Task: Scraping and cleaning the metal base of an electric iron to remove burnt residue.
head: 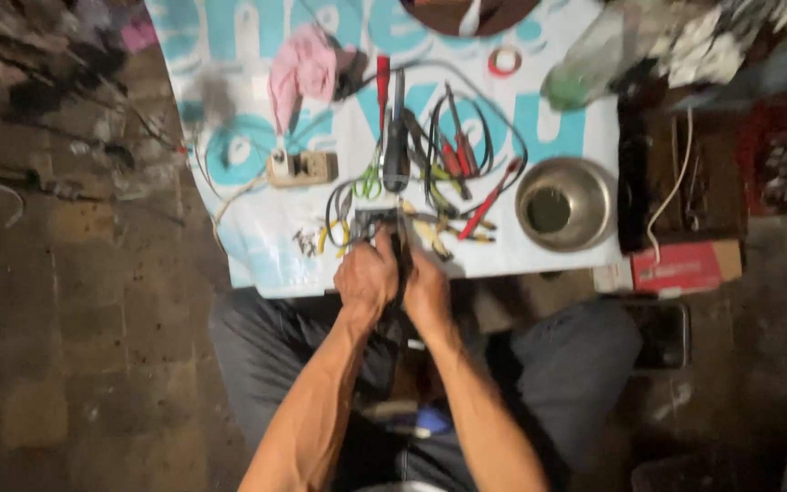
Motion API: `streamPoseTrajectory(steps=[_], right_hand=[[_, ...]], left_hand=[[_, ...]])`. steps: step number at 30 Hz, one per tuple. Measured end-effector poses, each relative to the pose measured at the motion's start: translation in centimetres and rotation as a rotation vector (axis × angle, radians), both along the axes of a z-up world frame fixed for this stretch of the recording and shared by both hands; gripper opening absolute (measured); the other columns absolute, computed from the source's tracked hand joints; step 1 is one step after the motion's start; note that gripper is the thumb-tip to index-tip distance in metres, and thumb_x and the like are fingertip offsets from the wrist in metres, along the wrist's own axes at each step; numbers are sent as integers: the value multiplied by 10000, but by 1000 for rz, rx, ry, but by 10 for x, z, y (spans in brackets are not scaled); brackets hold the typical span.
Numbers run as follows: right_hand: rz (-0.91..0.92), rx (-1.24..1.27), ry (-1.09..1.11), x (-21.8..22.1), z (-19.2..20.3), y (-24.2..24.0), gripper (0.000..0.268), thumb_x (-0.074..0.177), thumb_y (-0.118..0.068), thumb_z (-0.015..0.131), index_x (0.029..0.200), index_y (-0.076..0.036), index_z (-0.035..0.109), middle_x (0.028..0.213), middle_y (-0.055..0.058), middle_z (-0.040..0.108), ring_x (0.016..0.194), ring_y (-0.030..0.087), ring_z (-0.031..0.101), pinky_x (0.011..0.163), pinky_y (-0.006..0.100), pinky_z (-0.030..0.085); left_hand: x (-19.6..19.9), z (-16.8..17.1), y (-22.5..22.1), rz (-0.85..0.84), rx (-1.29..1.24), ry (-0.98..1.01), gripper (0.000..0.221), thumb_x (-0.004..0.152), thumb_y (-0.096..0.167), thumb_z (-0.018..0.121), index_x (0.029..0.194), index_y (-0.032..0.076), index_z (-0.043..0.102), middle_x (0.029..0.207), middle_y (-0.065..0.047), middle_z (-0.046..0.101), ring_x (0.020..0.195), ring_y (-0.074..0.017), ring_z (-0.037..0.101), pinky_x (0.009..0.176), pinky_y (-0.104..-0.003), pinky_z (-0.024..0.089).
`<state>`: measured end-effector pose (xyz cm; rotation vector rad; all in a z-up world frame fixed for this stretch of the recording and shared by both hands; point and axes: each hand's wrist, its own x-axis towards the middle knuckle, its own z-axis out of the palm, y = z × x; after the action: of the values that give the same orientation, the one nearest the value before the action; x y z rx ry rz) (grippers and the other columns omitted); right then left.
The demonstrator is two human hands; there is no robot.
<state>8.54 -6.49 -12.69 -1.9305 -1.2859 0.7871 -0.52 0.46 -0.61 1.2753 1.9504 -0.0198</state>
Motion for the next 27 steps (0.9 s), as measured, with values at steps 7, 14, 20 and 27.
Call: streamPoseTrajectory(steps=[7, 14, 20, 27], right_hand=[[37, 181, 106, 11, -7, 29, 327, 895, -5, 546, 1176, -44, 709, 1088, 208, 722, 1144, 379, 631, 1008, 477, 486], [37, 150, 43, 7, 21, 34, 262, 893, -12, 531, 1050, -73, 731, 968, 197, 724, 1022, 388, 669, 905, 461, 529], [-12, 118, 83, 4, 0, 37, 269, 917, -23, 503, 1056, -85, 725, 959, 215, 710, 1030, 390, 666, 895, 456, 526], [-49, -47, 109, -6, 54, 19, 269, 903, -47, 524, 1061, -101, 736, 1015, 202, 724, 1065, 388, 657, 940, 479, 512]], left_hand=[[5, 20, -1, -4, 39, -3, 771, 974, 583, 247, 1085, -40, 687, 1050, -308, 705, 1111, -478, 648, 987, -574, 460], [2, 11, -2, -2, -10, 0, 775, 979, 579, 252, 1083, -50, 694, 1077, -304, 703, 1144, -462, 637, 1020, -561, 452], [3, 11, 8, -12, 2, 3, 790, 979, 571, 239, 1092, -57, 705, 1088, -296, 707, 1143, -457, 641, 1013, -555, 460], [1, 13, -3, -2, 1, 20, 758, 982, 554, 276, 1080, -65, 701, 1073, -307, 705, 1135, -466, 641, 1016, -556, 457]])
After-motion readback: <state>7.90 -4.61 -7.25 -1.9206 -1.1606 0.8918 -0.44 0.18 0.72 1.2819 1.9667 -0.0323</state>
